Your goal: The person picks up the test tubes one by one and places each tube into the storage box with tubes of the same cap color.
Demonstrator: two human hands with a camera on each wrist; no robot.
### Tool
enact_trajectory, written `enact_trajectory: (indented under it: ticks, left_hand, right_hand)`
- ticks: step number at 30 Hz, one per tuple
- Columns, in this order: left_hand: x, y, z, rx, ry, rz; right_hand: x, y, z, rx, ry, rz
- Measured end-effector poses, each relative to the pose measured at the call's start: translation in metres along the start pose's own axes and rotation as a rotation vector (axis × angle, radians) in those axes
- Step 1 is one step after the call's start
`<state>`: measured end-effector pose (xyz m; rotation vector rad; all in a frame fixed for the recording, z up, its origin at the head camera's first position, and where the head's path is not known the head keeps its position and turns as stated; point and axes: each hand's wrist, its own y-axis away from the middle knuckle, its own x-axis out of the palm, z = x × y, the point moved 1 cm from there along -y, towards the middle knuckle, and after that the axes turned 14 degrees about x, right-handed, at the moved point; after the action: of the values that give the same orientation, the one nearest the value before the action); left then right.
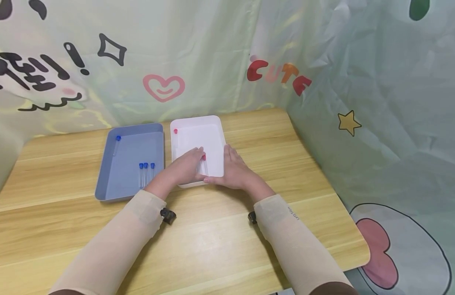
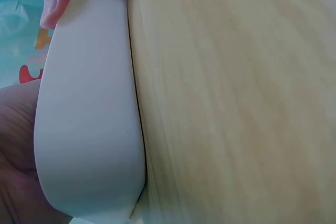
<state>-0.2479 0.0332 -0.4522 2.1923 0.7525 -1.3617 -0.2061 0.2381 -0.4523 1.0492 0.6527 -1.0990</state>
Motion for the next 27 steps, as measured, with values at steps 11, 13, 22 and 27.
enact_trajectory:
  ticks: [11, 13, 22, 27]
  left_hand:
    - [0.0025, -0.0004, 0.0037, -0.003, 0.003, 0.002]
    - [0.0022, -0.0005, 0.0036, -0.002, 0.003, 0.002]
    - [0.0009, 0.0006, 0.0020, -0.001, 0.012, 0.016]
    - [0.0015, 0.0014, 0.0024, 0.010, 0.007, 0.014]
  right_hand:
    - [-0.0018, 0.0017, 0.0030, 0.005, 0.010, 0.004]
    - [-0.0020, 0.0019, 0.0031, 0.005, 0.010, 0.002]
    - [0.0002, 0.0002, 0.0014, 0.001, 0.017, -0.004]
    - [0.0001, 0.0005, 0.0015, 0.001, 0.017, 0.000]
